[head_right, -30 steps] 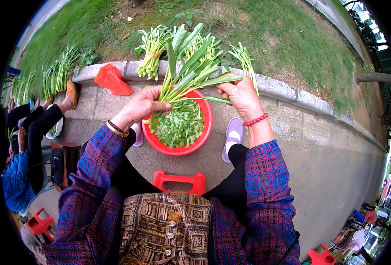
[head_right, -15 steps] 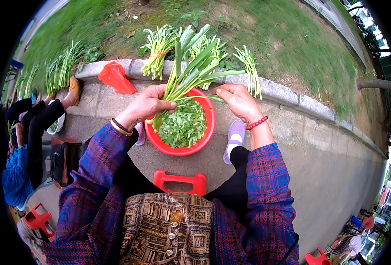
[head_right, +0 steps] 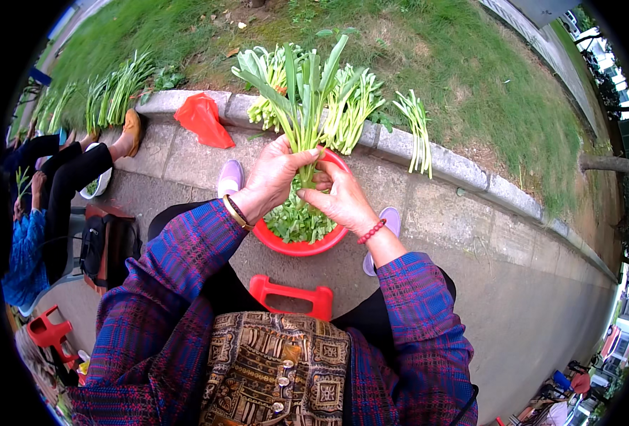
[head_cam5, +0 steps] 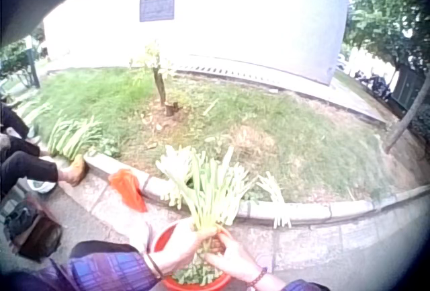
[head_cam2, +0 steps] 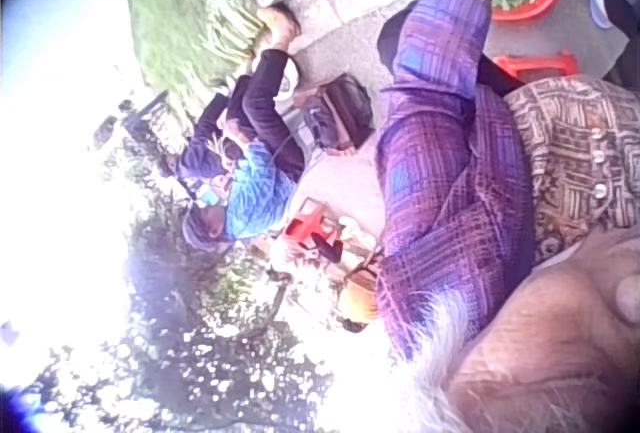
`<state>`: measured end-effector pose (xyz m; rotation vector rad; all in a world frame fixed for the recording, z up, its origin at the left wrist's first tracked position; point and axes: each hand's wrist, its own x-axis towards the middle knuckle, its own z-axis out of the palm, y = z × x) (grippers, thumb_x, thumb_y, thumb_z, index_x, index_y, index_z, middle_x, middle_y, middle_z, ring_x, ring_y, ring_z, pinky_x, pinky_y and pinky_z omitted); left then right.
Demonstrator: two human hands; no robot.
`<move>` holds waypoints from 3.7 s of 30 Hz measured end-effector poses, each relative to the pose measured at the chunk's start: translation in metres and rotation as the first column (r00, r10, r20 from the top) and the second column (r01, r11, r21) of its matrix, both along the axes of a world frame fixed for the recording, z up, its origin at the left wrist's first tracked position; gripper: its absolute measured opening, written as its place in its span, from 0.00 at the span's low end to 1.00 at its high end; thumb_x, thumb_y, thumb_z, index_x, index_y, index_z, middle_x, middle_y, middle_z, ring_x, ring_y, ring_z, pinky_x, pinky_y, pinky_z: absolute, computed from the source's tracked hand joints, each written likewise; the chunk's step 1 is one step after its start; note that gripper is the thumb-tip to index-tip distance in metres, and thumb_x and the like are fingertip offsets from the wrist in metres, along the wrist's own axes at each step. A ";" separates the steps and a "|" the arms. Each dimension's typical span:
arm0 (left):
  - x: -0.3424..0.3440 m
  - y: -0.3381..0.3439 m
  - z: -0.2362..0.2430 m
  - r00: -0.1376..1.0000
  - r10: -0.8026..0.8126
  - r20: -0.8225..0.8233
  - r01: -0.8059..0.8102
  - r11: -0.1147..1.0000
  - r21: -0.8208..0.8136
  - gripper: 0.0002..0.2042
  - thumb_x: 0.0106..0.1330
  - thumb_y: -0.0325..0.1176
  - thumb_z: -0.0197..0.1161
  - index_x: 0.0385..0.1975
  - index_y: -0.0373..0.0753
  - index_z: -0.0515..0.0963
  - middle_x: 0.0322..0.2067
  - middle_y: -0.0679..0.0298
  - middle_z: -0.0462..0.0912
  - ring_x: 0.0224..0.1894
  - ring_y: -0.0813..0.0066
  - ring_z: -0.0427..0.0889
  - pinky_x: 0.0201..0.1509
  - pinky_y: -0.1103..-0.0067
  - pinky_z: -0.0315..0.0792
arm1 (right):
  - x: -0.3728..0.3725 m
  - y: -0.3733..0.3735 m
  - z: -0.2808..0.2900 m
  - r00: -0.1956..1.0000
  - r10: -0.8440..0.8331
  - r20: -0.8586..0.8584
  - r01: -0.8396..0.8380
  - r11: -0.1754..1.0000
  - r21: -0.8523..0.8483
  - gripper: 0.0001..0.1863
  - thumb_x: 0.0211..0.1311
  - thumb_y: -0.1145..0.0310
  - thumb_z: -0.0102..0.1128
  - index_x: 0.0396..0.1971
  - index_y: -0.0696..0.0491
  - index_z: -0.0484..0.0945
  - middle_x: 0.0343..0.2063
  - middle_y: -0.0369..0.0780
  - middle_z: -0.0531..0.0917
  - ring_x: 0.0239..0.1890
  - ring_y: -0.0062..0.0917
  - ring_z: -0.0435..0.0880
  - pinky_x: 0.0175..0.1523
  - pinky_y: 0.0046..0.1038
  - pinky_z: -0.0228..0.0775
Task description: The person picks through a bunch of green leafy vegetables by hand, removing individual leaves and placing them into a red plastic bowl.
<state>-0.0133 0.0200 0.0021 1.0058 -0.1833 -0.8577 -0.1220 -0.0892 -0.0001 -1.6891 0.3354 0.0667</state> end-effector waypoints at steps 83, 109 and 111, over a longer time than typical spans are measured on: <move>0.110 0.033 0.058 0.789 0.134 0.600 -0.163 0.987 -0.007 0.11 0.62 0.28 0.64 0.44 0.36 0.79 0.34 0.70 0.80 0.38 0.84 0.77 0.45 0.85 0.72 | -0.021 -0.019 0.012 0.988 0.126 0.089 -0.137 0.454 0.880 0.10 0.62 0.70 0.56 0.39 0.60 0.76 0.12 0.31 0.63 0.12 0.15 0.61 0.18 0.20 0.53; 0.115 0.050 0.058 0.995 -0.089 0.055 0.093 0.992 -0.088 0.02 0.63 0.26 0.57 0.33 0.37 0.74 0.35 0.57 0.82 0.31 0.74 0.84 0.33 0.80 0.80 | -0.023 -0.020 0.016 0.983 -0.013 -0.185 0.147 0.666 0.732 0.07 0.62 0.73 0.56 0.38 0.59 0.75 0.15 0.29 0.65 0.13 0.13 0.63 0.19 0.18 0.56; 0.112 0.045 0.059 0.985 -0.065 0.162 0.048 0.993 0.108 0.03 0.65 0.27 0.56 0.35 0.36 0.75 0.34 0.59 0.83 0.29 0.76 0.84 0.31 0.81 0.80 | -0.024 -0.020 0.016 0.981 -0.018 -0.191 0.152 0.676 0.721 0.07 0.62 0.73 0.56 0.38 0.59 0.75 0.15 0.29 0.65 0.13 0.13 0.63 0.19 0.18 0.56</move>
